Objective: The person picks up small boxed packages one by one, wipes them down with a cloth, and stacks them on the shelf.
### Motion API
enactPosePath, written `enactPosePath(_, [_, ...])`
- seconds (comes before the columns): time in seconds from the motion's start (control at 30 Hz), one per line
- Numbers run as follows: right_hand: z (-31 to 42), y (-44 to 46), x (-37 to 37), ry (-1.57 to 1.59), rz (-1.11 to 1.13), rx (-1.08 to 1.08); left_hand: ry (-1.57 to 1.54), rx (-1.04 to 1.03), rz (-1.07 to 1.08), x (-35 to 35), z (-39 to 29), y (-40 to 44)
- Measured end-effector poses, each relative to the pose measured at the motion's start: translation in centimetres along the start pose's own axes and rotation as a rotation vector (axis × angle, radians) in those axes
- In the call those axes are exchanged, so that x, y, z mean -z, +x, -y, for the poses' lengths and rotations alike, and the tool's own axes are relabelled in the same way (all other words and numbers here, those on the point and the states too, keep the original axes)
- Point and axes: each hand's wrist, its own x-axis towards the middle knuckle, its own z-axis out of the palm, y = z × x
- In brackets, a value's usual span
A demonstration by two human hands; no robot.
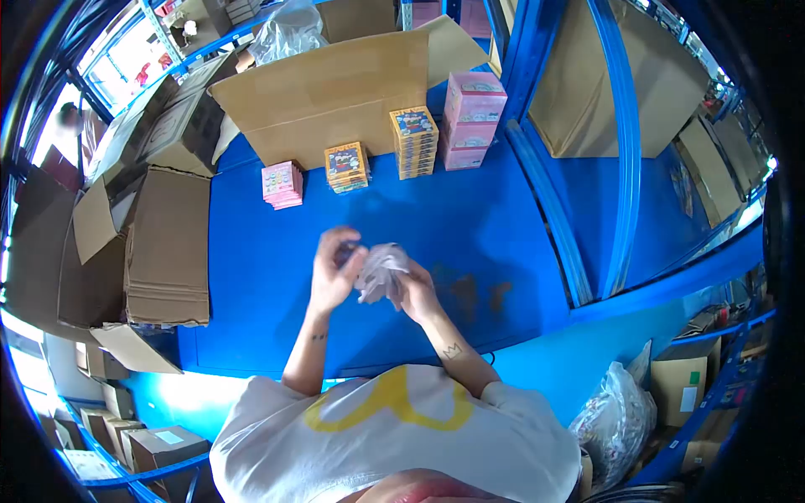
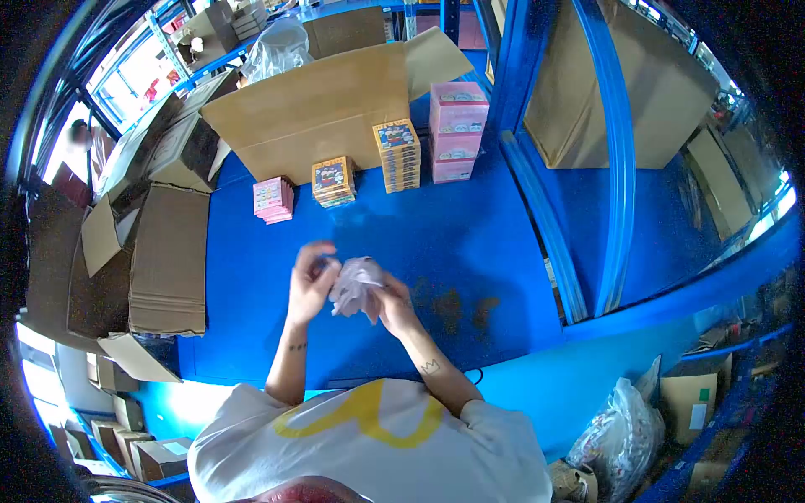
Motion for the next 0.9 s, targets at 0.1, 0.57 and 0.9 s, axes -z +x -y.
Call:
enactPosePath(0.1, [0.7,0.6,1.9,0.353,0.176,0.208,0.177,-0.138,-0.284,0.3,1.4,6.5])
enactPosePath(0.57, [-0.4,-1.5,4.0,0.788,-0.139,0.121,1.033,0.299,-0.143,-2.1,6.5,19.7])
enactPosePath(0.9, [-0.2,-0.6,3.7,0.778,-0.053,0.129,-0.241,0.038,-0.258,1.9,3.6,11.3])
